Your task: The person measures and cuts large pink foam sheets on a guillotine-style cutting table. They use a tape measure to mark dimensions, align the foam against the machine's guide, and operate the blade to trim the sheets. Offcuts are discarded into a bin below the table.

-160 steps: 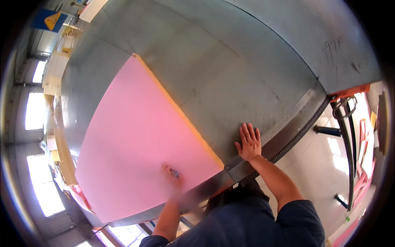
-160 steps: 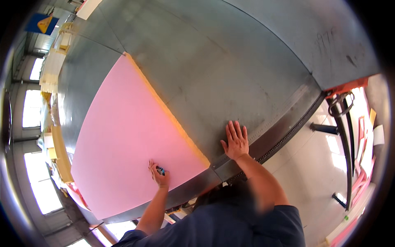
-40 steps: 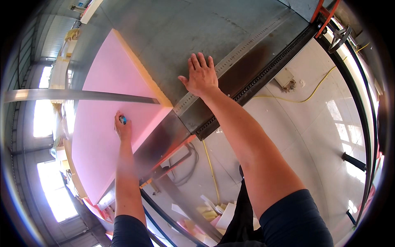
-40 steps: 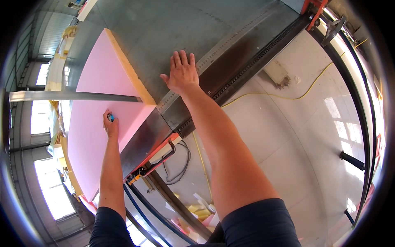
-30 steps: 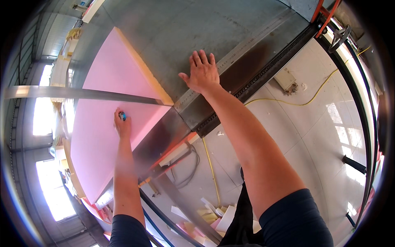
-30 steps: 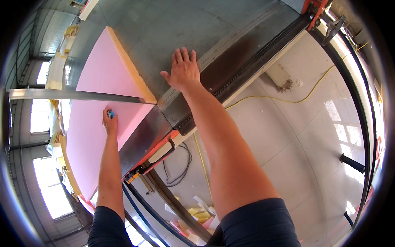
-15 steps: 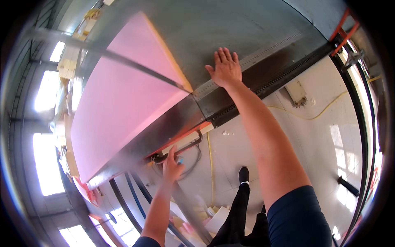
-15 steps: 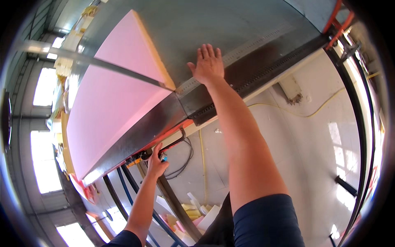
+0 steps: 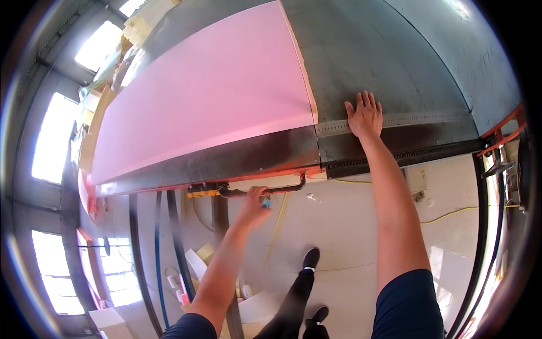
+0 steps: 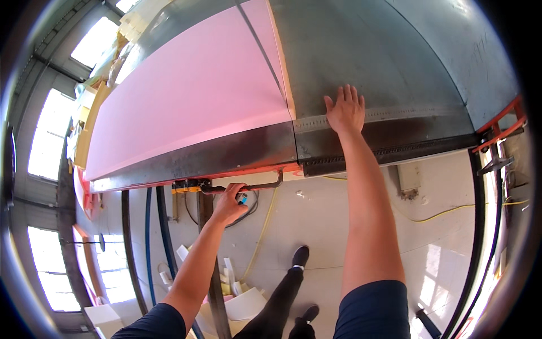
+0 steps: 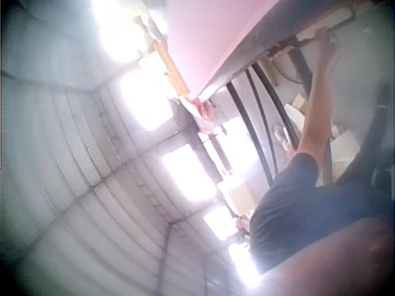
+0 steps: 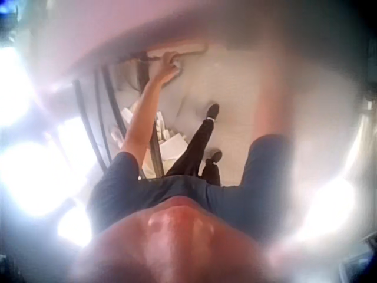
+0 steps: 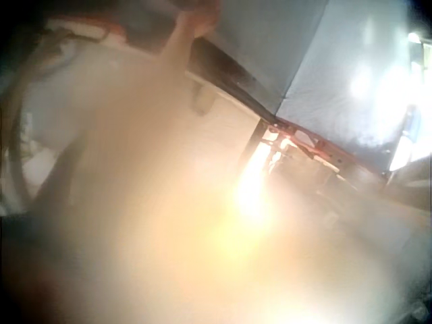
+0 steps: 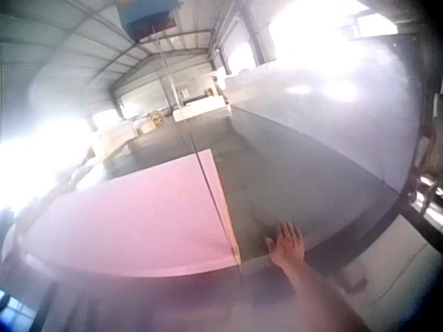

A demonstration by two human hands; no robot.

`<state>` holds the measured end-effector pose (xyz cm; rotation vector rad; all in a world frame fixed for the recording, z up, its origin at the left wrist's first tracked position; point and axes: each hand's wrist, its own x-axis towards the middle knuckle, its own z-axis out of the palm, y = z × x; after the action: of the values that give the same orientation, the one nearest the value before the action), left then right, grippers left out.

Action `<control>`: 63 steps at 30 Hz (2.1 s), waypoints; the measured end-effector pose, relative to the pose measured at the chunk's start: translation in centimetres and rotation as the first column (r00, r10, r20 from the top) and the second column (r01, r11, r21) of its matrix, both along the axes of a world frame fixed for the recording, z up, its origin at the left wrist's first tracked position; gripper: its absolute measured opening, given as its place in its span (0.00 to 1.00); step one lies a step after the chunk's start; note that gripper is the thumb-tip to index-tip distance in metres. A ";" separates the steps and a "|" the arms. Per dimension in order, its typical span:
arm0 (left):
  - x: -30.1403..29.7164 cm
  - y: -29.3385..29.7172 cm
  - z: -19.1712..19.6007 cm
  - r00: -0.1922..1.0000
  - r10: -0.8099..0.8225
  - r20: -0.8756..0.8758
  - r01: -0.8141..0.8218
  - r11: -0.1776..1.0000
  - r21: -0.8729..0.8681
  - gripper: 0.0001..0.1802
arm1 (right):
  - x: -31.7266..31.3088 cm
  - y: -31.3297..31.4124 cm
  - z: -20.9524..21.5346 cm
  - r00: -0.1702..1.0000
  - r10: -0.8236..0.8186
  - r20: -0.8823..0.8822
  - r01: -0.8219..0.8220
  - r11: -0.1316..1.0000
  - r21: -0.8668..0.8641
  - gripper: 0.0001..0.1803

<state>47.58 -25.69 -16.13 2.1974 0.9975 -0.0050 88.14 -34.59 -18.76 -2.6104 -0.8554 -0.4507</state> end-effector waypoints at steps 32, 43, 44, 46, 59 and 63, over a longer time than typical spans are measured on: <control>-0.9 0.0 1.5 0.984 0.005 -0.179 -0.029 0.991 -0.129 0.38 | -1.0 -0.2 2.4 0.994 0.081 -0.078 -0.089 0.989 -0.116 0.33; -0.8 -0.8 3.7 0.965 0.058 -0.254 -0.102 0.981 -0.163 0.32 | -0.6 -0.1 5.5 0.947 0.054 -0.318 -0.127 0.968 -0.215 0.38; -0.7 -0.4 3.1 0.958 0.060 -0.281 -0.107 0.982 -0.153 0.34 | -0.3 0.1 5.9 0.941 0.051 -0.335 -0.132 0.966 -0.222 0.38; -1.1 -0.9 3.0 0.950 0.013 -0.311 -0.090 0.968 -0.234 0.35 | -0.6 -0.7 6.5 0.909 0.004 -0.418 -0.124 0.958 -0.259 0.41; 1.3 -3.6 9.7 0.905 -0.018 -0.425 -0.158 0.914 -0.373 0.46 | -1.2 7.1 8.4 0.542 0.029 -0.840 -0.168 0.983 -0.074 0.45; -1.2 -3.6 8.9 0.950 0.172 -0.261 -0.229 0.951 -0.205 0.38 | 0.7 8.5 2.5 0.288 0.201 -0.936 -0.056 0.980 0.192 0.29</control>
<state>46.41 -29.28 -7.23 1.9015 1.2849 -0.2866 88.82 -26.11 -16.23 -2.0267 -0.5112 1.0516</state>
